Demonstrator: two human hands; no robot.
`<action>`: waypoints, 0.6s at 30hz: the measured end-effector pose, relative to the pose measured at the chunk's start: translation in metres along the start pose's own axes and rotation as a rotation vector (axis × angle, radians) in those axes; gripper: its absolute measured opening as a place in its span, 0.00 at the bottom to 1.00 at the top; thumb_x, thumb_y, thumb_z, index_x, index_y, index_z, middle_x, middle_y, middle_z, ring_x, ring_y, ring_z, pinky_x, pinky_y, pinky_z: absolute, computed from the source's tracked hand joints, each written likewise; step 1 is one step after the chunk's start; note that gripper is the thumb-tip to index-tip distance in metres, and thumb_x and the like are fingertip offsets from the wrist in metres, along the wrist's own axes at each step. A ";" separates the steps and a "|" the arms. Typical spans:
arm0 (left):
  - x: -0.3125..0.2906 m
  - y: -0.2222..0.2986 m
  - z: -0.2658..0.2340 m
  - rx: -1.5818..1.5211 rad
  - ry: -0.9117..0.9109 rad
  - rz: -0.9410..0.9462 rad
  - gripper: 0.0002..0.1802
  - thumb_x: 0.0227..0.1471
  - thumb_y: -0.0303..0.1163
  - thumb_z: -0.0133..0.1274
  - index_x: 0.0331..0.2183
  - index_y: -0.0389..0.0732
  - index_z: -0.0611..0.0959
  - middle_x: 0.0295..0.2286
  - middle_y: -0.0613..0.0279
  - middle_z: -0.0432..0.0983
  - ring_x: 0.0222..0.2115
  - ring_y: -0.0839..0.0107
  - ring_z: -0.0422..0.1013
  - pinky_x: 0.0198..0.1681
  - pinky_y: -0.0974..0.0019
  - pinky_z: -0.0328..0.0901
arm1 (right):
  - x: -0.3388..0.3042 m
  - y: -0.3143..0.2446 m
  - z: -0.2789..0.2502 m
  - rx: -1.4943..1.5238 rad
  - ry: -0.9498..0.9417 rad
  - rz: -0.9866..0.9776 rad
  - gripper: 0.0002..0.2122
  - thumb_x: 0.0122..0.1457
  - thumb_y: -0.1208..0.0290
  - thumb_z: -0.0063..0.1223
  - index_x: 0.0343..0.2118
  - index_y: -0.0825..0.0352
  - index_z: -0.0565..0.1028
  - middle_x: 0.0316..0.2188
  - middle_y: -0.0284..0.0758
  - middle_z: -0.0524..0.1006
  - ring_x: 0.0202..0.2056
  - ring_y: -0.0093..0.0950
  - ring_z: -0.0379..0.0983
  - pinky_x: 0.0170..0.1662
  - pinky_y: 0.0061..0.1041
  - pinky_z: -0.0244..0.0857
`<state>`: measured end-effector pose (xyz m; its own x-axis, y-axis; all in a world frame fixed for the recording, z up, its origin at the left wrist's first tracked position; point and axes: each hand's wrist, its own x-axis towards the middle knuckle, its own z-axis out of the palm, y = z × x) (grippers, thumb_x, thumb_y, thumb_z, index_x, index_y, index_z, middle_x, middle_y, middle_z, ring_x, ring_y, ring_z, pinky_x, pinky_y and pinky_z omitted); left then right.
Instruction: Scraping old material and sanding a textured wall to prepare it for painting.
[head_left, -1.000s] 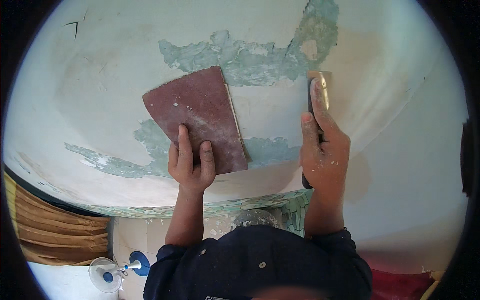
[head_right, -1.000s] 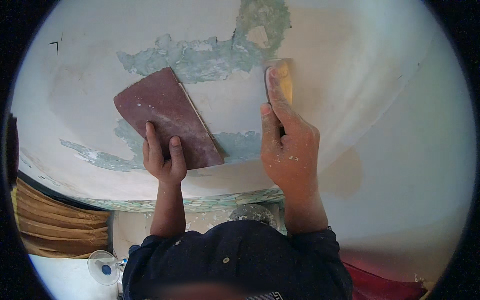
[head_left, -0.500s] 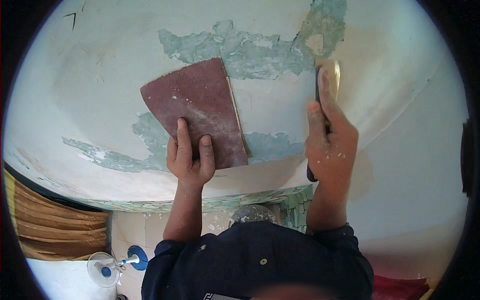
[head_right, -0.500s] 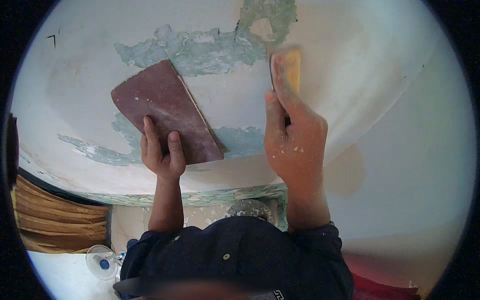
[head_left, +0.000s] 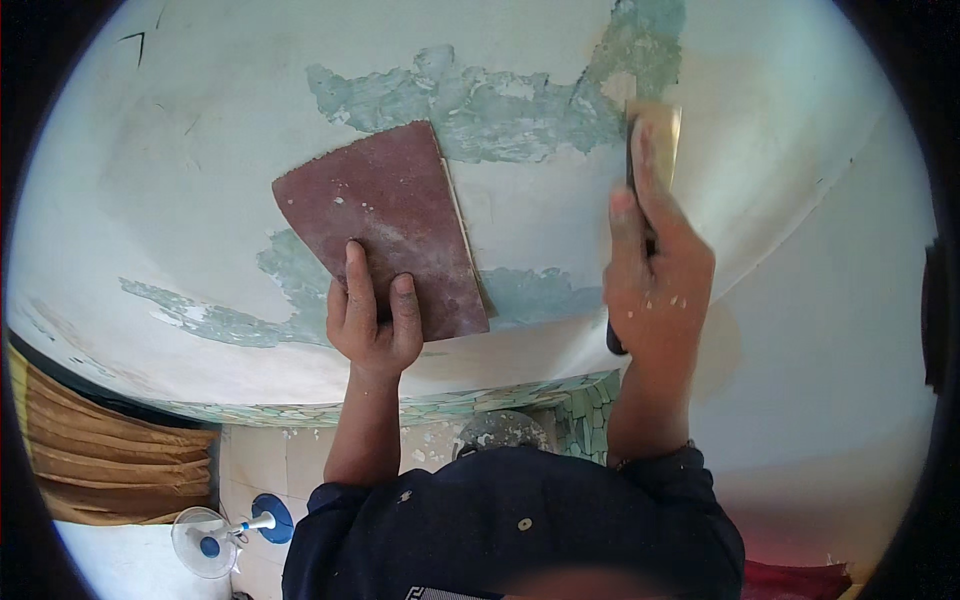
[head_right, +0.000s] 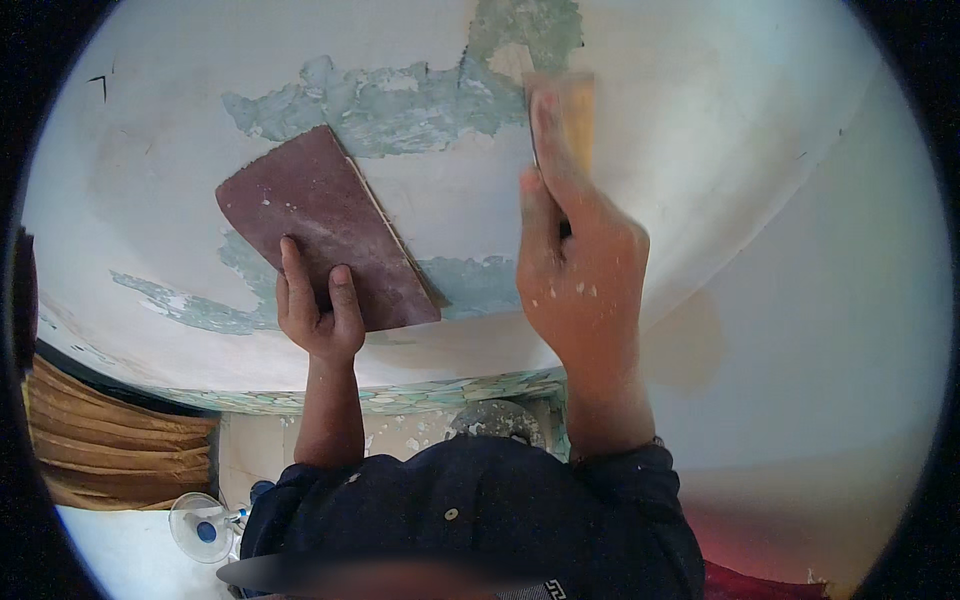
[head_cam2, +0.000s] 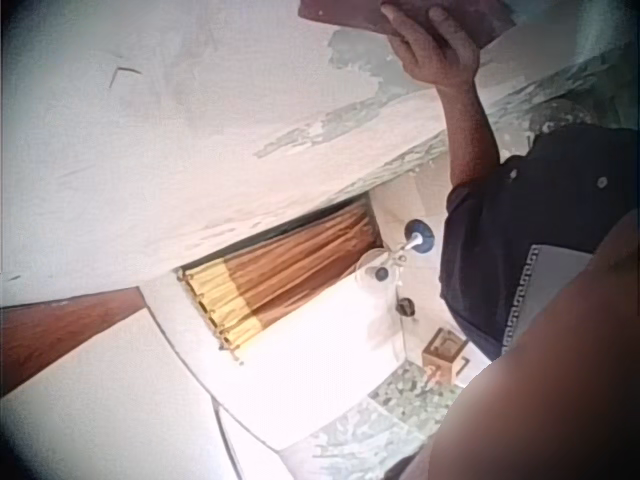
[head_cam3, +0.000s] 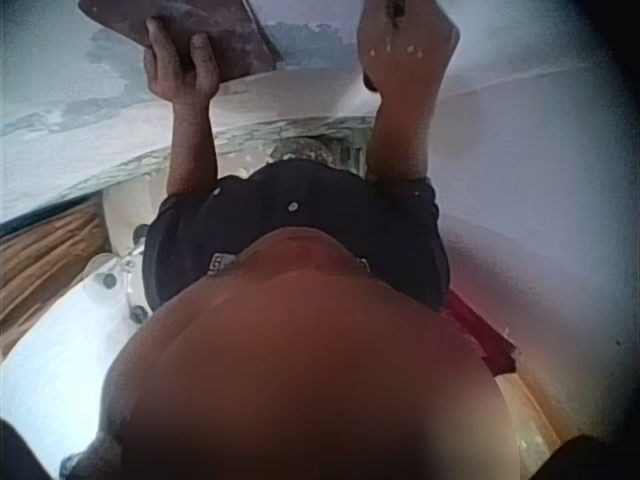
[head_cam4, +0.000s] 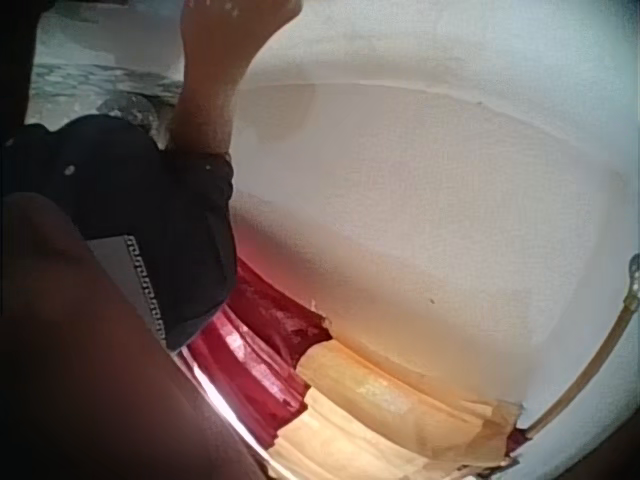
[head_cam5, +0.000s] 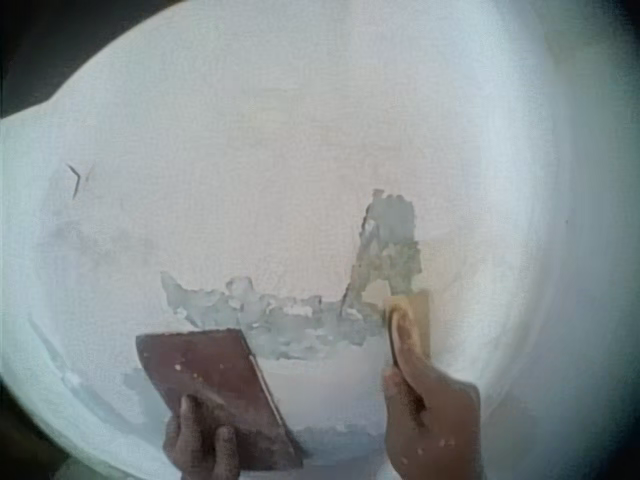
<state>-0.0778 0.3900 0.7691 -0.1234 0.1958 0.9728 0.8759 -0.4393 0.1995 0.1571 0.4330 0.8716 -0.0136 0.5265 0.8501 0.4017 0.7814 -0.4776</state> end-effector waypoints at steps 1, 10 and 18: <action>0.001 0.000 0.000 0.000 -0.008 -0.011 0.32 0.55 0.27 0.56 0.58 0.23 0.68 0.33 0.50 0.75 0.29 0.64 0.70 0.30 0.68 0.64 | 0.006 -0.006 -0.001 -0.002 0.001 0.002 0.24 0.60 0.83 0.50 0.61 0.63 0.70 0.49 0.47 0.77 0.19 0.19 0.61 0.25 0.19 0.63; -0.002 -0.001 0.002 0.010 0.057 0.004 0.30 0.52 0.26 0.58 0.55 0.23 0.72 0.28 0.52 0.73 0.23 0.67 0.64 0.24 0.69 0.60 | -0.015 0.002 -0.001 0.011 -0.063 0.056 0.22 0.64 0.81 0.47 0.62 0.64 0.67 0.57 0.38 0.74 0.30 0.11 0.64 0.31 0.12 0.61; -0.002 0.000 0.000 0.028 0.005 -0.029 0.32 0.55 0.28 0.56 0.59 0.24 0.67 0.33 0.51 0.74 0.29 0.65 0.70 0.30 0.68 0.65 | 0.009 -0.010 -0.004 0.027 -0.050 0.013 0.21 0.64 0.81 0.47 0.61 0.66 0.68 0.57 0.41 0.74 0.28 0.12 0.64 0.31 0.14 0.63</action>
<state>-0.0779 0.3894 0.7675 -0.1514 0.2034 0.9673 0.8844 -0.4092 0.2245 0.1567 0.4288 0.8850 -0.0550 0.5522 0.8319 0.3770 0.7830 -0.4948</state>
